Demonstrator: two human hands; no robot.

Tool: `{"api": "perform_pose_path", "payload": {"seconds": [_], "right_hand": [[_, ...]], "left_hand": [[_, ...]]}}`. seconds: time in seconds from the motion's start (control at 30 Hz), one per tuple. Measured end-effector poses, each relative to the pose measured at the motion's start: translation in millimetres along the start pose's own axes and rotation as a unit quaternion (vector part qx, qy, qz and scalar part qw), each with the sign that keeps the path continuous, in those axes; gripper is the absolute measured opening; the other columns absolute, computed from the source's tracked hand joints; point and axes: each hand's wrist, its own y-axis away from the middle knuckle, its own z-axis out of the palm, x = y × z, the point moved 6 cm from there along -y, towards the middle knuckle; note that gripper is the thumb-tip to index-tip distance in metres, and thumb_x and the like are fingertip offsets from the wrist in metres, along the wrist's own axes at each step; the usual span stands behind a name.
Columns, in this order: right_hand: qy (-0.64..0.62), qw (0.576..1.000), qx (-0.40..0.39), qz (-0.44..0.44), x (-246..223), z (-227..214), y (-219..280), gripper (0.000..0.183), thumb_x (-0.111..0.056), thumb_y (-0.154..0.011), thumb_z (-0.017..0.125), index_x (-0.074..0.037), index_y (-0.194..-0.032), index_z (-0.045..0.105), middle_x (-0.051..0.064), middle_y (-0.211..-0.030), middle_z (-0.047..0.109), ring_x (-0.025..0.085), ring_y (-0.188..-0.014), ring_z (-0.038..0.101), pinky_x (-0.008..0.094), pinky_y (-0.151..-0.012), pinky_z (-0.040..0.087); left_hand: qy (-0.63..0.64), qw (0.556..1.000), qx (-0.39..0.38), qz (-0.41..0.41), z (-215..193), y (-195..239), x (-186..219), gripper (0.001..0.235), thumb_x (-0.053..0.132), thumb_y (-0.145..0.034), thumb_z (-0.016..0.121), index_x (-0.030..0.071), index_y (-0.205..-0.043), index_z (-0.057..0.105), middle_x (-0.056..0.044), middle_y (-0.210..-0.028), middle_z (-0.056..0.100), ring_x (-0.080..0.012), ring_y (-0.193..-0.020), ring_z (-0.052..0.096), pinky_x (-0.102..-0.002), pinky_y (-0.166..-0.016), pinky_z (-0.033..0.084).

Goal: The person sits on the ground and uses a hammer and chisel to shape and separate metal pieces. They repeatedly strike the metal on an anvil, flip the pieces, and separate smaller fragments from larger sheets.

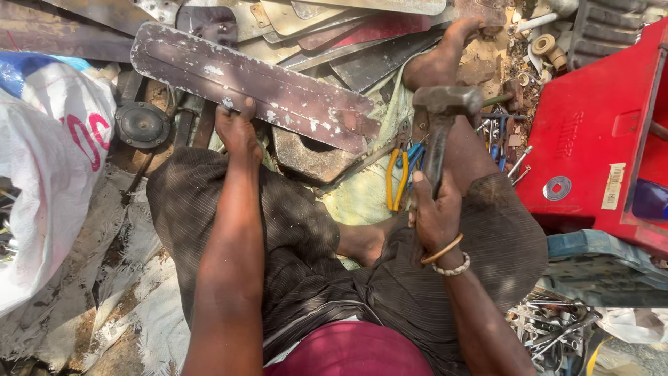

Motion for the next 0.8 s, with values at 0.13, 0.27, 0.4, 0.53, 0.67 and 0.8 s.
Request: {"api": "perform_pose_path", "payload": {"seconds": [0.13, 0.27, 0.4, 0.53, 0.67, 0.8], "right_hand": [[-0.086, 0.977, 0.051, -0.191, -87, -27, 9, 0.025, -0.028, -0.112, 0.064, -0.008, -0.116, 0.05, -0.001, -0.068, 0.051, 0.008, -0.053, 0.053, 0.025, -0.047, 0.049], [-0.038, 0.881, 0.136, -0.452, -158, -55, 5, 0.028, -0.029, -0.12, 0.056, -0.003, -0.12, 0.047, 0.006, -0.068, 0.05, 0.017, -0.051, 0.055, 0.031, -0.05, 0.051], [0.033, 0.859, 0.238, -0.452, -113, -14, -25, 0.029, -0.031, -0.113, 0.056, -0.003, -0.108, 0.051, 0.005, -0.067, 0.052, 0.016, -0.051, 0.054, 0.032, -0.047, 0.048], [0.315, 0.944, -0.087, -0.047, 15, 71, -51, 0.029, -0.032, -0.106, 0.06, -0.003, -0.105, 0.055, 0.003, -0.066, 0.052, 0.016, -0.054, 0.05, 0.035, -0.05, 0.046], [0.048, 0.991, -0.075, 0.097, 21, 46, -52, 0.023, -0.031, -0.094, 0.067, -0.012, -0.104, 0.059, -0.001, -0.066, 0.051, 0.011, -0.048, 0.048, 0.03, -0.039, 0.04], [0.038, 0.954, 0.021, -0.296, -67, -20, -29, 0.045, -0.05, -0.111, 0.062, -0.006, -0.105, 0.057, -0.005, -0.062, 0.055, 0.005, -0.047, 0.056, 0.021, -0.043, 0.05]], "left_hand": [[-0.089, 0.996, 0.028, 0.01, -1, 5, 6, 0.048, 0.008, -0.085, 0.09, 0.004, -0.115, 0.053, -0.007, -0.103, 0.066, -0.0192, -0.101, 0.064, -0.034, -0.1, 0.054], [-0.109, 0.994, -0.002, 0.016, 2, 12, 1, 0.059, 0.017, -0.073, 0.096, 0.006, -0.119, 0.06, -0.004, -0.1, 0.067, -0.0166, -0.094, 0.062, -0.034, -0.089, 0.054], [-0.026, 0.999, -0.023, 0.037, 9, 7, -5, 0.065, 0.021, -0.074, 0.099, 0.003, -0.12, 0.057, -0.005, -0.107, 0.067, -0.0184, -0.101, 0.064, -0.035, -0.096, 0.053], [-0.098, 0.993, 0.057, -0.016, 1, 11, -4, 0.066, 0.021, -0.077, 0.099, -0.002, -0.118, 0.053, -0.01, -0.1, 0.057, -0.0231, -0.087, 0.047, -0.042, -0.082, 0.044], [-0.006, 0.997, -0.044, 0.056, 40, -13, 14, 0.072, 0.025, -0.066, 0.095, 0.009, -0.124, 0.056, -0.002, -0.117, 0.068, -0.017, -0.11, 0.066, -0.036, -0.099, 0.055], [-0.065, 0.997, 0.035, -0.003, -2, 19, -11, 0.065, 0.013, -0.078, 0.098, -0.002, -0.124, 0.054, -0.011, -0.111, 0.064, -0.0233, -0.104, 0.059, -0.039, -0.1, 0.048]]}}
